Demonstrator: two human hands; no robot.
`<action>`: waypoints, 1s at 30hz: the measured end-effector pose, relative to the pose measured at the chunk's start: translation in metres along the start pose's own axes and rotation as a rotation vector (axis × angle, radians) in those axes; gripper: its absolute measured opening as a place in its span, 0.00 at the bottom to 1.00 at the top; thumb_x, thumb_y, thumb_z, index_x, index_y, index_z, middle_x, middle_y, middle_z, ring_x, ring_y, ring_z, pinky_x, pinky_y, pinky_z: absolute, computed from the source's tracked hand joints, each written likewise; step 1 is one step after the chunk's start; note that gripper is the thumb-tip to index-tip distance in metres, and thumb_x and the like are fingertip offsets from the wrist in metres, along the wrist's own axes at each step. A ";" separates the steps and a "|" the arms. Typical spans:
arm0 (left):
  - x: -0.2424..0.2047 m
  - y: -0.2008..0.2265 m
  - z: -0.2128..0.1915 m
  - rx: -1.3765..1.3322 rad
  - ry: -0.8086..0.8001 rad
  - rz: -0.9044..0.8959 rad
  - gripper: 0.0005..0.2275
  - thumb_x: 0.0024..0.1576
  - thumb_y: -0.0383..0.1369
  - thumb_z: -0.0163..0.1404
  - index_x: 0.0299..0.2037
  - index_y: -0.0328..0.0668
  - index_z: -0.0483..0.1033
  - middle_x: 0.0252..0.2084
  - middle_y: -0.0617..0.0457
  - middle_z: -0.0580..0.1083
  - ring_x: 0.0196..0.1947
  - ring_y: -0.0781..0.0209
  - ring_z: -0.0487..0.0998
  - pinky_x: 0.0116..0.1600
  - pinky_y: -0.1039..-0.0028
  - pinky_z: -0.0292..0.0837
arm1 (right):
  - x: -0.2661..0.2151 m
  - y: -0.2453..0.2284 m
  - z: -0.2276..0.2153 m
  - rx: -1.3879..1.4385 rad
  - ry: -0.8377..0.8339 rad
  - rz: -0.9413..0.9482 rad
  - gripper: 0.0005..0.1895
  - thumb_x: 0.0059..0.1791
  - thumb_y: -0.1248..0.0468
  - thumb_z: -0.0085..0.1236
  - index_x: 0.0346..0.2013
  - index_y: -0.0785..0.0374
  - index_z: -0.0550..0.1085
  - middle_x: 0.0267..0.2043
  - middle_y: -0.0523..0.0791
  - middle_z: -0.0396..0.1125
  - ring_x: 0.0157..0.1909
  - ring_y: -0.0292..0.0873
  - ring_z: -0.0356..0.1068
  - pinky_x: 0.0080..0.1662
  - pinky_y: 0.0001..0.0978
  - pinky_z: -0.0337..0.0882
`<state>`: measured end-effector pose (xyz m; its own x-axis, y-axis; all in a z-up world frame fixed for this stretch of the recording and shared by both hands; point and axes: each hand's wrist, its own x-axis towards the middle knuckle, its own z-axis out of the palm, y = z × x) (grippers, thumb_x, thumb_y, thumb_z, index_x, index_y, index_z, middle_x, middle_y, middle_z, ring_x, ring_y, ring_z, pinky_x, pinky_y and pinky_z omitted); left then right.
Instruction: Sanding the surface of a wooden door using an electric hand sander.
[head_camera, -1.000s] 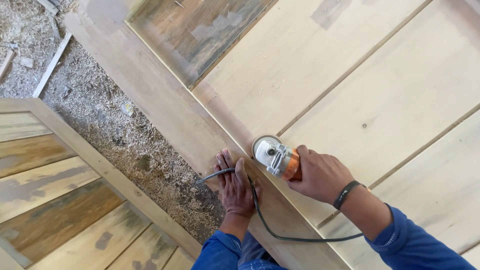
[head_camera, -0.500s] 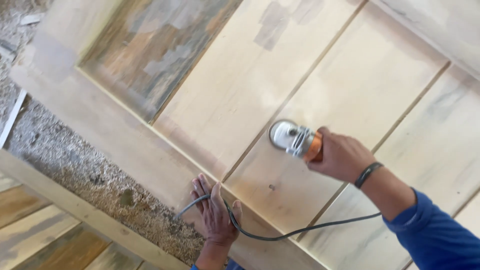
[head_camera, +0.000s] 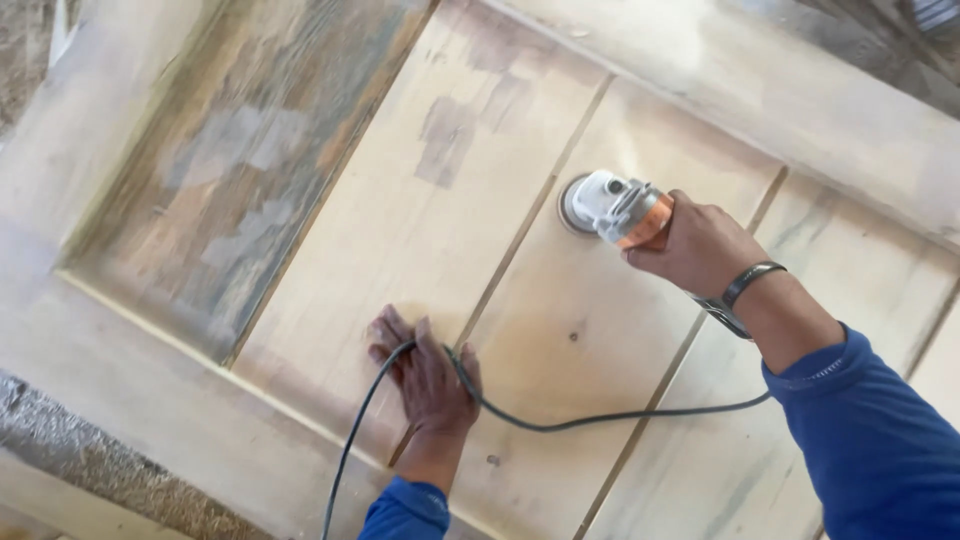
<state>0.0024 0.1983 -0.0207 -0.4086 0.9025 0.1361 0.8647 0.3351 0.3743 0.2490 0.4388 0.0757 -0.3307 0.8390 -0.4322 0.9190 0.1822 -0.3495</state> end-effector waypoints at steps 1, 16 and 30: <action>-0.003 0.001 0.001 0.017 -0.015 -0.020 0.32 0.56 0.43 0.47 0.64 0.27 0.52 0.73 0.18 0.42 0.74 0.18 0.37 0.71 0.31 0.28 | 0.004 0.007 -0.002 0.054 0.021 0.021 0.35 0.39 0.46 0.68 0.51 0.65 0.71 0.43 0.56 0.75 0.48 0.60 0.74 0.49 0.49 0.73; 0.002 0.003 0.002 0.120 -0.034 -0.056 0.30 0.55 0.40 0.46 0.63 0.29 0.51 0.74 0.18 0.40 0.75 0.20 0.34 0.71 0.32 0.25 | 0.086 0.025 -0.021 0.310 0.191 0.118 0.33 0.41 0.43 0.65 0.52 0.61 0.75 0.48 0.54 0.74 0.53 0.56 0.73 0.54 0.45 0.70; -0.004 -0.007 0.005 0.043 -0.021 -0.084 0.30 0.56 0.42 0.42 0.64 0.28 0.54 0.75 0.22 0.42 0.76 0.22 0.36 0.72 0.34 0.26 | 0.046 -0.016 -0.027 0.236 0.050 0.062 0.29 0.40 0.45 0.65 0.48 0.61 0.77 0.43 0.53 0.75 0.47 0.55 0.75 0.50 0.47 0.72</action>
<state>-0.0006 0.1935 -0.0285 -0.4743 0.8761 0.0867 0.8395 0.4204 0.3441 0.2249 0.4878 0.0839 -0.2587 0.8701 -0.4194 0.8599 0.0096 -0.5104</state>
